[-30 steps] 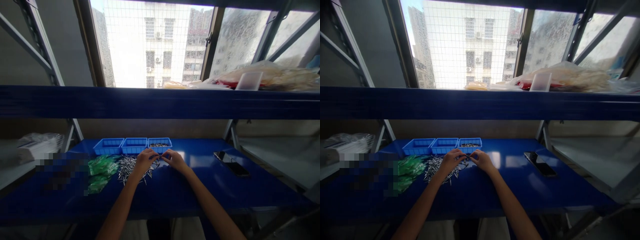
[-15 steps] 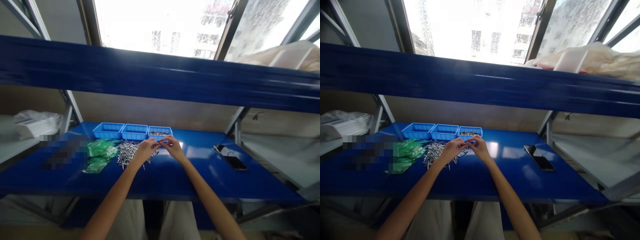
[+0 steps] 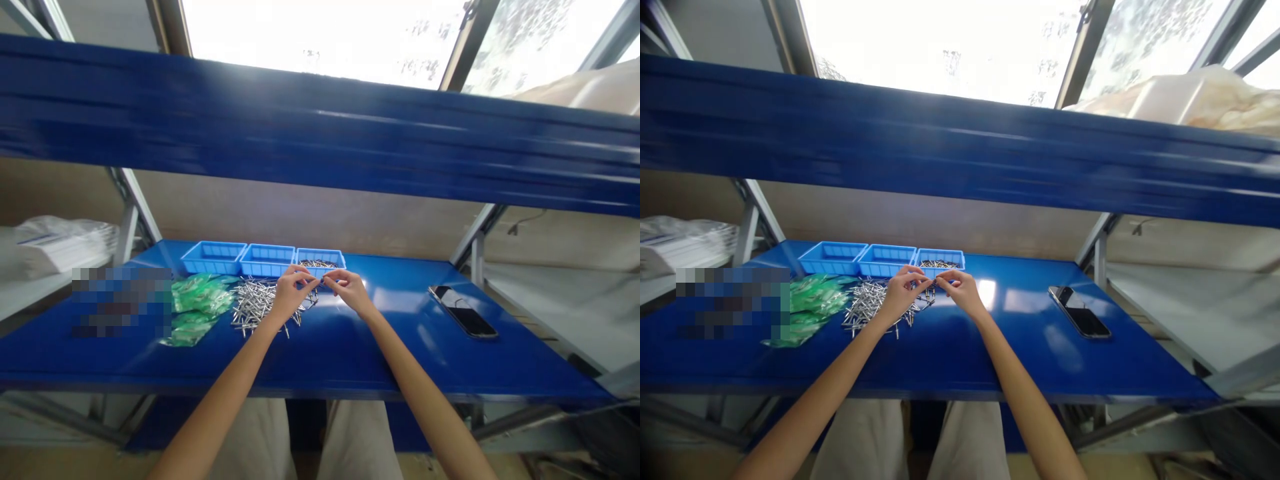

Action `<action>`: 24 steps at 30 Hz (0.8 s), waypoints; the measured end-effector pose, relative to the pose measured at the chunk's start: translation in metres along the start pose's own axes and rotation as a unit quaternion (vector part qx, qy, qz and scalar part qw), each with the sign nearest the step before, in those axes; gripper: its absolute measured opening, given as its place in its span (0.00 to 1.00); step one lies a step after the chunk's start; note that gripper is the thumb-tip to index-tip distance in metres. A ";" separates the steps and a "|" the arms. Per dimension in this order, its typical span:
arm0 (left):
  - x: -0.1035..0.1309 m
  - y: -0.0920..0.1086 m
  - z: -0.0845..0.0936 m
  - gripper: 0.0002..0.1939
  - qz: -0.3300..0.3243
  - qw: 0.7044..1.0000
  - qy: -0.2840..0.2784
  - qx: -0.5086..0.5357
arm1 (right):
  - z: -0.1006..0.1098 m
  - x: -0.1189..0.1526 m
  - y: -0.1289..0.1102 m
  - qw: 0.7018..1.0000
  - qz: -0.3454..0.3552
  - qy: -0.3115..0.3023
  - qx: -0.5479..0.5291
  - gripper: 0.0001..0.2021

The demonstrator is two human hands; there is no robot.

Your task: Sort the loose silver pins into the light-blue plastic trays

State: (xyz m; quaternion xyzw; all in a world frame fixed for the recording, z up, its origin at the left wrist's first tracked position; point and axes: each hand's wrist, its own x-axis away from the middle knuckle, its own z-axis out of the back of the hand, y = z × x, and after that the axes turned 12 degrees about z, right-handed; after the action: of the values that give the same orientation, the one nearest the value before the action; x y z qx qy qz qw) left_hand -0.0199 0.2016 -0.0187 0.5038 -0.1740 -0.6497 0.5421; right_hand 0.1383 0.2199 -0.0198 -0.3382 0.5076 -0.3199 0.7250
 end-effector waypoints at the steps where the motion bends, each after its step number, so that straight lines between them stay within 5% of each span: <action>1: 0.001 -0.001 -0.001 0.08 -0.009 1.000 -0.017 -0.014 | 0.000 0.000 0.000 1.000 0.002 0.005 -0.008 0.14; 4: 0.002 -0.006 -0.001 0.06 -0.033 0.994 -0.037 -0.095 | -0.001 -0.001 0.001 1.000 -0.003 0.004 -0.012 0.14; 10: -0.005 -0.013 0.009 0.08 0.045 0.986 0.070 -0.143 | 0.008 -0.006 0.009 0.992 -0.078 0.099 0.018 0.17; 19: -0.006 -0.016 0.003 0.12 0.087 0.989 0.071 -0.097 | -0.004 -0.018 0.006 0.992 -0.029 0.079 -0.092 0.22; 24: -0.008 -0.017 0.006 0.12 0.094 0.989 0.079 -0.081 | -0.001 -0.009 0.010 0.998 0.006 0.016 0.058 0.17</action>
State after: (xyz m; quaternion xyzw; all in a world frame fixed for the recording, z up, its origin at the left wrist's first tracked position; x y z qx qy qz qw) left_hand -0.0341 0.2124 -0.0257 0.4893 -0.1240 -0.5658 0.6520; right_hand 0.1357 0.2328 -0.0239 -0.2876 0.5018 -0.3495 0.7371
